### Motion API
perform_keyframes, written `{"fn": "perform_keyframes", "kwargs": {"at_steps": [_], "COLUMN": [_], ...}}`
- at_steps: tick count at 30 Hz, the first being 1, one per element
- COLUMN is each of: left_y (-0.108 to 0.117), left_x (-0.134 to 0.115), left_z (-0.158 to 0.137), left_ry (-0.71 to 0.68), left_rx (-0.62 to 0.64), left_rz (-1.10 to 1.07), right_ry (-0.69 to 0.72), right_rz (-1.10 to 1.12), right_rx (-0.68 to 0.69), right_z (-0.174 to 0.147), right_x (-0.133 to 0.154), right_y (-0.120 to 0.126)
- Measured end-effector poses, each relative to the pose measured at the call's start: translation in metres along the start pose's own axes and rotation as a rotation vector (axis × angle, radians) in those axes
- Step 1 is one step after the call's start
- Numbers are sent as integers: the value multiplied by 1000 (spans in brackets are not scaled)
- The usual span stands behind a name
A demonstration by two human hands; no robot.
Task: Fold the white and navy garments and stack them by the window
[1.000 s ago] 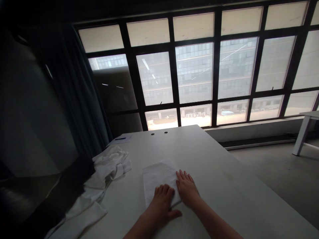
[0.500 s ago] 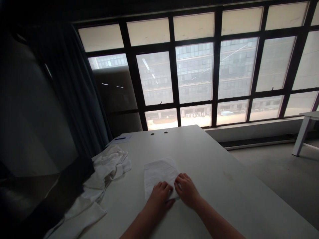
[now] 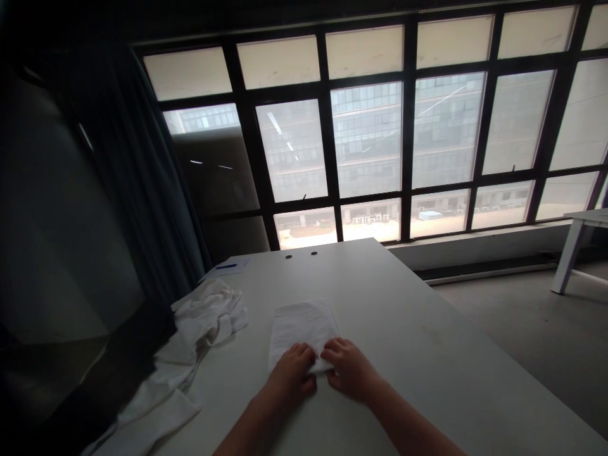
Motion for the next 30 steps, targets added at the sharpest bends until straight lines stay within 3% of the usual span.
{"fn": "perform_keyframes", "kwargs": {"at_steps": [5,11,15,18,20,24,27,30], "left_y": [0,16,51,91,118,151,156,149], "left_x": [-9,3,11,9,7,12,24,40], "left_z": [-2,-1,-5,-13,-21,-34,-36,-34], "left_ry": [22,124,156,163,148,178,218,285], "left_rx": [-35,-73,-165,-313,-429,-571,-587,-561], "left_rz": [84,96,12,-119,-251,-530,-733,-913], "right_ry": [-32,5,12,-87,-222,-427,-455,-422], "right_rz": [-89,-69,72,278,465,860,1081,1178], "right_rx": [-15,-135,-347,-572,-658,-575,-439,-309], "right_z": [5,4,5,1,-2,0,1,3], "right_x": [-3,12,5,-30,-63,-98,-86,-62], "right_y": [-6,23,65,91,91,65,59,69]}}
Point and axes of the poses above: each hand's wrist, its own z-axis towards the middle knuckle, its own y-axis out of the back of the hand, x = y × z, the point moved 10 cm from there along z, towards the middle knuckle, and after that the axes turned 2 degrees about -x, right-handed, at the moved point
